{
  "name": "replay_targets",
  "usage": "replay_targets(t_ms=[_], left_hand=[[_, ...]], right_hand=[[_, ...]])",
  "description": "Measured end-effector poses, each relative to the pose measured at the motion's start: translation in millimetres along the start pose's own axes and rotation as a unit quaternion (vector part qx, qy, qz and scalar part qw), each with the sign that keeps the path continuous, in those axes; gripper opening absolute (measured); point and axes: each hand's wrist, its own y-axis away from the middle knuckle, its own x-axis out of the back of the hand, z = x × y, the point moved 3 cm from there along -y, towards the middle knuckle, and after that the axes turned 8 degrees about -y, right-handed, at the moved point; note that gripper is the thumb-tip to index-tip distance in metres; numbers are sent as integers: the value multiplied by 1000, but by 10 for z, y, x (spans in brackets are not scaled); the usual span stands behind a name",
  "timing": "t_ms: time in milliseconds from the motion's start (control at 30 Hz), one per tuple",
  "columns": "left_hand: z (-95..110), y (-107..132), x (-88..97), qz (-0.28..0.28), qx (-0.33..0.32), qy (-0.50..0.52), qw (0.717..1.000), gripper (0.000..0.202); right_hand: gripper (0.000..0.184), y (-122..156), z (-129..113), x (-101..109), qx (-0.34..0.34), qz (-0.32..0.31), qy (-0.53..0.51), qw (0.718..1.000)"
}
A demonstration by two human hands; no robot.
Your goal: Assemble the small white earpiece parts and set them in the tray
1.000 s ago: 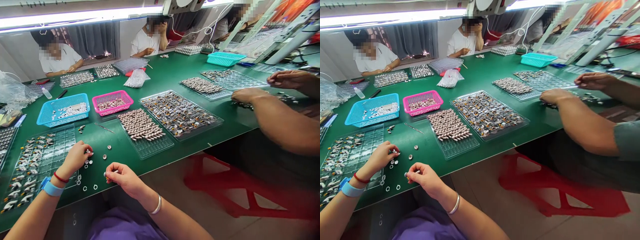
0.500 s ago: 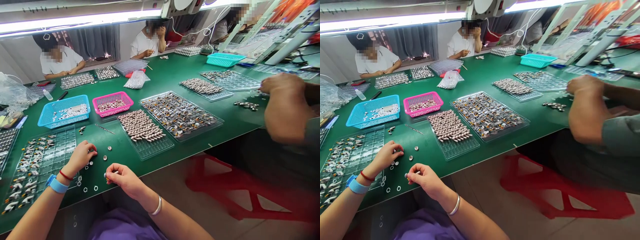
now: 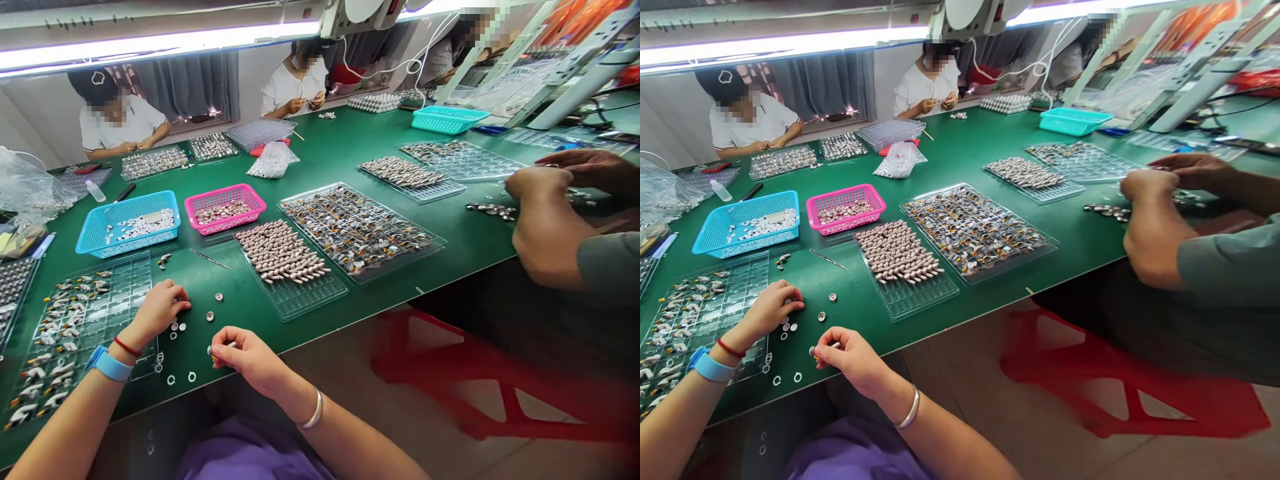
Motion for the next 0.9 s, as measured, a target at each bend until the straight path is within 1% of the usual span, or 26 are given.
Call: replay_targets(t_ms=[100, 233, 400, 467, 533, 667, 767, 900], left_hand=[[5, 5, 11, 0, -7, -14, 1000, 20], [62, 33, 32, 16, -18, -17, 1000, 21], [184, 101, 61, 39, -34, 14, 999, 18], [193, 135, 89, 47, -35, 33, 998, 16], [149, 179, 140, 57, -28, 51, 997, 17], [-42, 294, 244, 76, 5, 71, 995, 25], [-132, 366, 228, 60, 16, 81, 995, 26], [-123, 400, 158, 45, 25, 93, 994, 29]], right_hand=[[44, -7, 1, -1, -4, 3, -3, 1000], [44, -10, 11, 3, -8, 6, -6, 1000], [45, -9, 15, 8, -11, 11, -4, 1000], [45, -7, 7, 5, -10, 11, -5, 1000], [44, -4, 2, 2, -11, 12, -7, 1000], [44, -5, 10, 2, -13, 11, -9, 1000], [43, -9, 20, 4, -9, 9, -7, 1000], [43, -9, 21, 6, -5, 8, -4, 1000]])
